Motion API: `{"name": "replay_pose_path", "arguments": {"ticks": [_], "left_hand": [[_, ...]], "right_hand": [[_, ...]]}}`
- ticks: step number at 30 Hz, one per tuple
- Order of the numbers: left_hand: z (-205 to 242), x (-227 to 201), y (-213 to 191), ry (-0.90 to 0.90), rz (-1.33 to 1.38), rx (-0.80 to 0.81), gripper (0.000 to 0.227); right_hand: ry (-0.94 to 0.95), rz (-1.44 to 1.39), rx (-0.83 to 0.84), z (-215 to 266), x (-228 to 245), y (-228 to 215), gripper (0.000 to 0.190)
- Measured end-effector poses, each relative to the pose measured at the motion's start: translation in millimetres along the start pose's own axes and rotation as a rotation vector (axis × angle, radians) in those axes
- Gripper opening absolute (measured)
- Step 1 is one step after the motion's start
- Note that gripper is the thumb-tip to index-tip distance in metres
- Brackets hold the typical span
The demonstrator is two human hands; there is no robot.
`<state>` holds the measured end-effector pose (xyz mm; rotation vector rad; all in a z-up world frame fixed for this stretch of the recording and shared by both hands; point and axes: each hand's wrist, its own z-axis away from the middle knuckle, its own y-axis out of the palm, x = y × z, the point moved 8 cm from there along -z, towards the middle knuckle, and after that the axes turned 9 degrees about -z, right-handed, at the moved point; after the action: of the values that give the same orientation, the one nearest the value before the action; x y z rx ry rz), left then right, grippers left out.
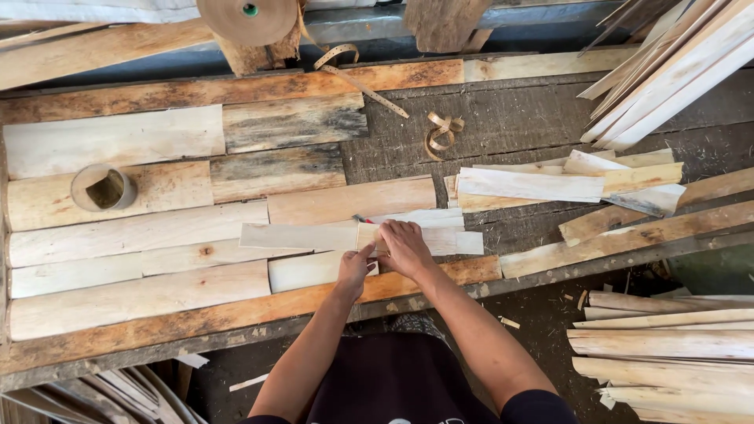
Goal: Using a utility knife to trim and shape thin wooden strips on a workbench.
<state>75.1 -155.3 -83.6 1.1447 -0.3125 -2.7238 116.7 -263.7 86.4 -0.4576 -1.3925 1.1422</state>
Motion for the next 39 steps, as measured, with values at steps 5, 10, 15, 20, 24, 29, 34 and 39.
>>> {"name": "replay_pose_path", "arguments": {"ticks": [5,10,15,20,24,29,34,39], "left_hand": [[-40.5,27.2,31.3,-0.051,0.026,0.016,0.036],[-45.6,9.7,111.3,-0.134,0.071,0.083,0.029],[-83.6,35.8,190.6,-0.086,0.114,0.231,0.023],[-85.1,21.7,251.2,-0.104,0.017,0.156,0.025],[-45.9,-33.3,238.6,-0.059,-0.427,-0.164,0.04],[-56.9,-38.8,156.9,0.226,-0.466,-0.525,0.038],[-59.7,-32.6,97.8,0.216,-0.331,-0.637,0.034],[-74.0,-14.2,78.1,0.185,-0.256,-0.544,0.032]], "right_hand": [[-0.018,-0.018,0.023,-1.5,-35.5,-21.9,0.062],[0.015,-0.024,0.056,2.2,-103.9,-53.7,0.062],[0.009,0.04,0.03,22.3,-175.1,-96.5,0.061],[0.048,0.034,0.027,35.7,-234.5,-121.9,0.056],[0.0,0.022,-0.085,31.9,-258.3,-123.1,0.055],[-0.049,-0.036,-0.151,14.5,-230.9,-126.8,0.054],[-0.164,-0.072,-0.161,-33.1,-176.6,-98.7,0.058],[-0.169,-0.021,-0.086,-62.0,-148.9,-54.0,0.078]]}}
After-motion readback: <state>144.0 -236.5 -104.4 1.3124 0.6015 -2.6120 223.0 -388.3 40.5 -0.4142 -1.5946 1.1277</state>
